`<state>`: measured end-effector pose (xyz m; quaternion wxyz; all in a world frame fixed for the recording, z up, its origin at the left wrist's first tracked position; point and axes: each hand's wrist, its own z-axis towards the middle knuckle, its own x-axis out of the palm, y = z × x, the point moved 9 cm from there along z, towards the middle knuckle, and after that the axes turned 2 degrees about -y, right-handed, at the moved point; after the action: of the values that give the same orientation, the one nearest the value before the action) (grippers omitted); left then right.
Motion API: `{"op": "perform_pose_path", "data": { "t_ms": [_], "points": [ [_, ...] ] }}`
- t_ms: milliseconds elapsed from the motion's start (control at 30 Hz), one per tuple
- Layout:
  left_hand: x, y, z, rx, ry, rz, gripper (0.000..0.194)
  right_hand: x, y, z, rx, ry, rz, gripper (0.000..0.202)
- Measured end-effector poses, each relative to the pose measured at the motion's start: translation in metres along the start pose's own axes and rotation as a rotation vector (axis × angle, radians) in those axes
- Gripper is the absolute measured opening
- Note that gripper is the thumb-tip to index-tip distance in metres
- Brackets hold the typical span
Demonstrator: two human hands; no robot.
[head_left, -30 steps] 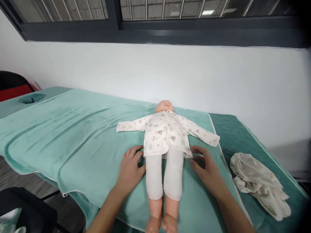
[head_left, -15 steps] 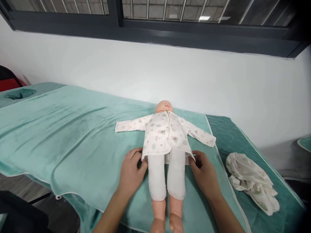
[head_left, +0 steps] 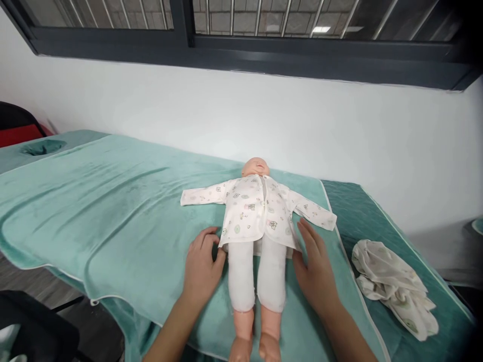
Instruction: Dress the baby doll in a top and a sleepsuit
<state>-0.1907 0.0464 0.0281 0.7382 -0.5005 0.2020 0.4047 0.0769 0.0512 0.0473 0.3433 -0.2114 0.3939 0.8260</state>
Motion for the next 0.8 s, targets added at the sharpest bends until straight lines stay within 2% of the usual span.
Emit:
{"op": "perform_pose_path", "data": {
  "t_ms": [167, 267, 400, 533, 633, 700, 800],
  "points": [
    [-0.001, 0.003, -0.001, -0.022, -0.012, -0.075, 0.005, 0.011, 0.03, 0.017, -0.173, 0.126, 0.046, 0.064],
    [-0.002, 0.004, -0.002, -0.022, -0.031, -0.132, 0.007, 0.013, 0.034, 0.014, -0.26, 0.149, 0.09, 0.061],
    [-0.005, 0.007, -0.003, -0.015, -0.05, -0.218, 0.026, 0.013, 0.032, 0.005, -0.305, 0.172, 0.084, 0.059],
    [-0.004, 0.011, -0.003, -0.04, -0.051, -0.231, 0.032, 0.01, 0.031, 0.001, -0.239, 0.2, 0.145, 0.05],
    [-0.002, 0.011, -0.003, -0.044, -0.04, -0.221, 0.029, 0.004, 0.029, 0.01, -0.129, 0.154, 0.27, 0.037],
    [-0.002, 0.009, -0.002, -0.021, -0.039, -0.217, 0.029, 0.002, 0.024, 0.026, -0.032, 0.099, 0.297, 0.032],
    [-0.003, 0.007, -0.002, 0.016, -0.039, -0.212, 0.028, 0.005, 0.015, 0.065, 0.099, 0.033, 0.248, 0.03]
  ]
}}
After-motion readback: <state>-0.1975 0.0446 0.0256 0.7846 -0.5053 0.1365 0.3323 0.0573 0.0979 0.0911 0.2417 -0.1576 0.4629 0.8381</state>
